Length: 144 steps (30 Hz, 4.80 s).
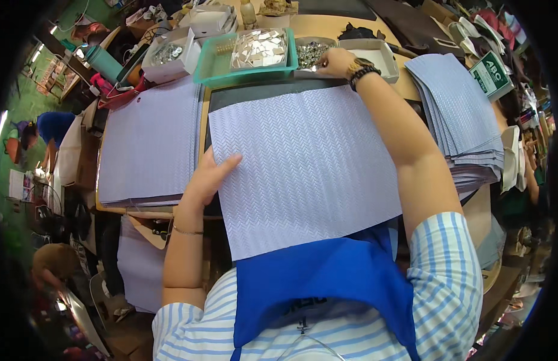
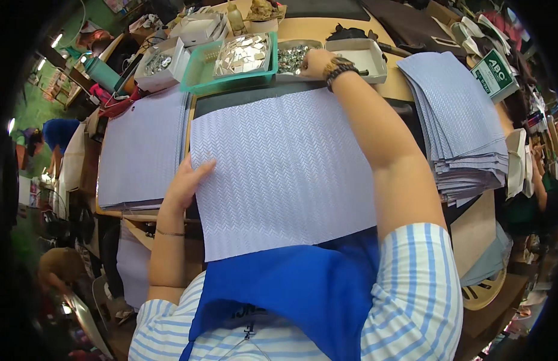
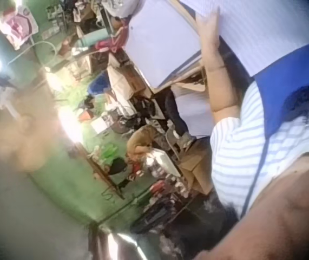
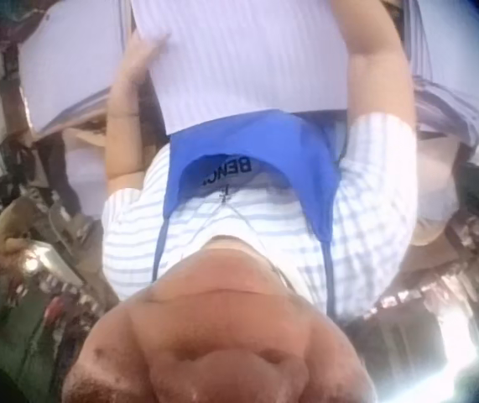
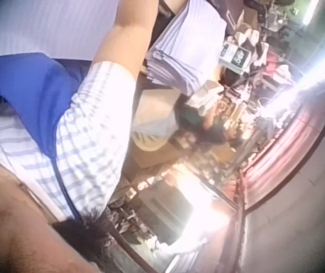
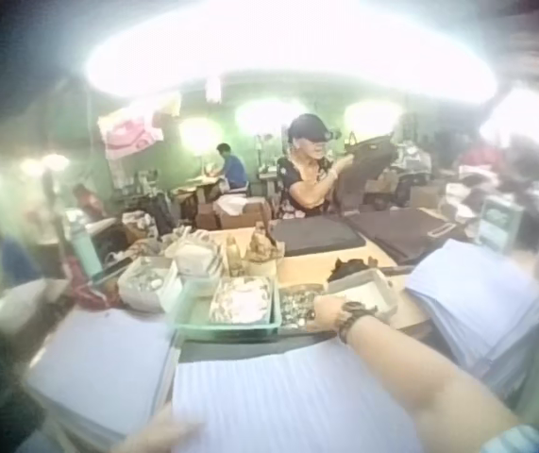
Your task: The person attaches metal snaps to leather components by positioning each piece over a workbench, inserting a metal fastener, and striking it with a hammer to secure it.
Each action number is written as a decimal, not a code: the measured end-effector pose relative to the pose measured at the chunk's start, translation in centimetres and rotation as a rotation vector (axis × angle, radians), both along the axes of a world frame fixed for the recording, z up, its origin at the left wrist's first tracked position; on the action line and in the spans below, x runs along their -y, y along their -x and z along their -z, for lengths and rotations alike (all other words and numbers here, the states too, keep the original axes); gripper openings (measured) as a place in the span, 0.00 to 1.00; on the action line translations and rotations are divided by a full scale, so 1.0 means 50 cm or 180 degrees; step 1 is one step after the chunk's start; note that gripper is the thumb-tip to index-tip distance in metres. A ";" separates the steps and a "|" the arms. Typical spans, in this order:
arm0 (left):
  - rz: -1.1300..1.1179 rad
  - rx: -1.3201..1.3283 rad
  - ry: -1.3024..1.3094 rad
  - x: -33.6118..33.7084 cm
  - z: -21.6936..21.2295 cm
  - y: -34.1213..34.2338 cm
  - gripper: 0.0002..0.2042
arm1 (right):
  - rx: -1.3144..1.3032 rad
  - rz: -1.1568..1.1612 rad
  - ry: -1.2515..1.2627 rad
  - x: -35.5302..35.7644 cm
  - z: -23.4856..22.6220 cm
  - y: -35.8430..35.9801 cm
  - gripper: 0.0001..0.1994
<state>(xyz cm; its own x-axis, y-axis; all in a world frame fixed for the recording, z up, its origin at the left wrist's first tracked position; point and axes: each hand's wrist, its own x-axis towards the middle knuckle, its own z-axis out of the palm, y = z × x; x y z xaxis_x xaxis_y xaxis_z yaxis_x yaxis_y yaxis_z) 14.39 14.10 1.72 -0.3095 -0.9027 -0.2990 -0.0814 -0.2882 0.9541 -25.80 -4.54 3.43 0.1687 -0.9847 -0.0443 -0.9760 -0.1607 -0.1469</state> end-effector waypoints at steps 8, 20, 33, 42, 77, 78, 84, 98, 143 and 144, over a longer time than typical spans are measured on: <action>-0.0412 0.1831 0.0943 0.012 0.028 -0.084 0.30 | 0.0441 0.0463 0.0414 0.003 0.011 0.016 0.12; 0.0388 0.0587 0.1207 0.099 -0.017 0.138 0.18 | 0.3798 -0.0266 0.0297 -0.211 0.011 -0.114 0.12; 0.0029 0.1315 0.2326 0.168 0.029 0.189 0.16 | 0.4433 0.0501 -0.0472 -0.245 0.054 -0.068 0.17; 0.0569 0.2519 0.3236 0.241 0.009 0.281 0.11 | 0.4686 0.0453 -0.0041 -0.232 0.069 -0.061 0.15; 0.0679 0.2679 0.3077 0.230 -0.010 0.228 0.22 | 0.3492 -0.0298 0.0554 -0.240 0.078 -0.134 0.12; 0.0767 0.2641 0.2914 0.239 -0.002 0.221 0.23 | 0.3490 -0.0291 0.0551 -0.239 0.080 -0.135 0.12; 0.0996 0.2362 0.1836 0.254 -0.018 0.220 0.16 | 0.2941 -0.0399 0.0866 -0.242 0.090 -0.141 0.09; 0.0917 0.0798 0.1761 0.273 0.035 0.205 0.18 | 0.2121 -0.0905 0.1656 -0.237 0.094 -0.162 0.06; 0.0693 0.1402 0.3379 0.018 0.030 0.214 0.06 | -0.0196 -0.1334 0.1422 0.102 -0.084 -0.153 0.09; 0.0795 0.1282 0.3295 0.023 0.027 0.216 0.07 | -0.0152 -0.1035 0.1445 0.098 -0.083 -0.140 0.11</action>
<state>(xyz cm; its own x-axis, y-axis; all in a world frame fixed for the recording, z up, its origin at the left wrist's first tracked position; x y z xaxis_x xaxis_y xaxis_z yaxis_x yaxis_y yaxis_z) 3.57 12.96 0.36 -0.5653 -0.7005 0.4355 -0.3805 0.6899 0.6158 -18.78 -9.47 7.60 0.4751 -0.8042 0.3571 -0.8695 -0.4913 0.0503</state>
